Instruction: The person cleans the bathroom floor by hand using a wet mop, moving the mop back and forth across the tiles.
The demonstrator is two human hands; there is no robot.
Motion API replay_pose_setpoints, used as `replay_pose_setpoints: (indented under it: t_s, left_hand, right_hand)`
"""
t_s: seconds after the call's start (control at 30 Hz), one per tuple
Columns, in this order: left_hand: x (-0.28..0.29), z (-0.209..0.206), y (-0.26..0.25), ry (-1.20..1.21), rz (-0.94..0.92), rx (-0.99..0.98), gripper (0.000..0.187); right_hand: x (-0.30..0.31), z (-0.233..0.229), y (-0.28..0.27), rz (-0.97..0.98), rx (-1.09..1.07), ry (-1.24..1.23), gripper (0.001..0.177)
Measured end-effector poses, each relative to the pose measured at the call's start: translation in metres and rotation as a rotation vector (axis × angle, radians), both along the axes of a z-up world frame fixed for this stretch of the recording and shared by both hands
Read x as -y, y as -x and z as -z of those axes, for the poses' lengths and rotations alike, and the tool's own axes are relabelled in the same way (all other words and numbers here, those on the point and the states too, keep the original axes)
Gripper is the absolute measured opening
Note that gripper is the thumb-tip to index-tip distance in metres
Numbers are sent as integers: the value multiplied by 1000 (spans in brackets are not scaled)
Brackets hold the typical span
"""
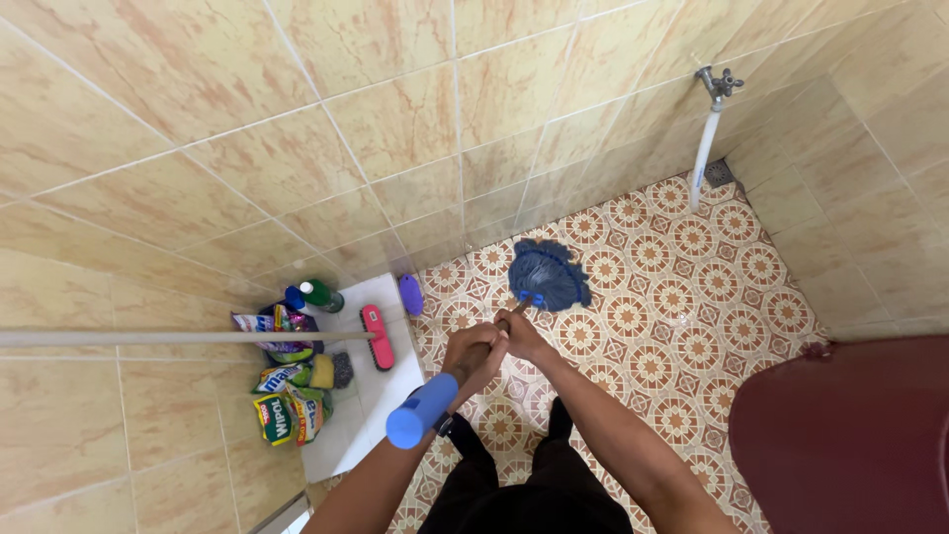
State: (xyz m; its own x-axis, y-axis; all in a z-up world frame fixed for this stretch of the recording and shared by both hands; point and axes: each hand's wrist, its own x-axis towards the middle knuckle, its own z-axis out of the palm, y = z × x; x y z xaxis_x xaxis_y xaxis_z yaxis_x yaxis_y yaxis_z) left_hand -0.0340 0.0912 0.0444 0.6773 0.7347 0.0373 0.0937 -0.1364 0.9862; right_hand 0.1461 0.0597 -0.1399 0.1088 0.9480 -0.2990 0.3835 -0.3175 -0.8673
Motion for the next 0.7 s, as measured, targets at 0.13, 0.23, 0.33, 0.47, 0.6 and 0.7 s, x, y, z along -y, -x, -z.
replay_pose_setpoints:
  t_s: [0.13,0.23,0.33,0.47,0.6,0.7]
  left_hand:
    - [9,13,-4,-102,-58,35,22]
    - [24,29,-3,-109,-65,49,25]
    - [48,32,4,-179,-39,126,26]
    - [68,17,17,-309,-33,226,17]
    - [63,32,20,-338,-8,134,20]
    - [45,47,21,-247,-12,112,21]
  right_hand:
    - [1,2,6,-1,-17,-155,26]
    - [3,4,11,5,-58,1,21]
    - [14,7,14,49,-94,-169,22]
    - [24,8,21,135,-1,-263,23]
    - [19,10,34,226,-214,-176,18]
    - [15,10,40,177,-164,-250,13]
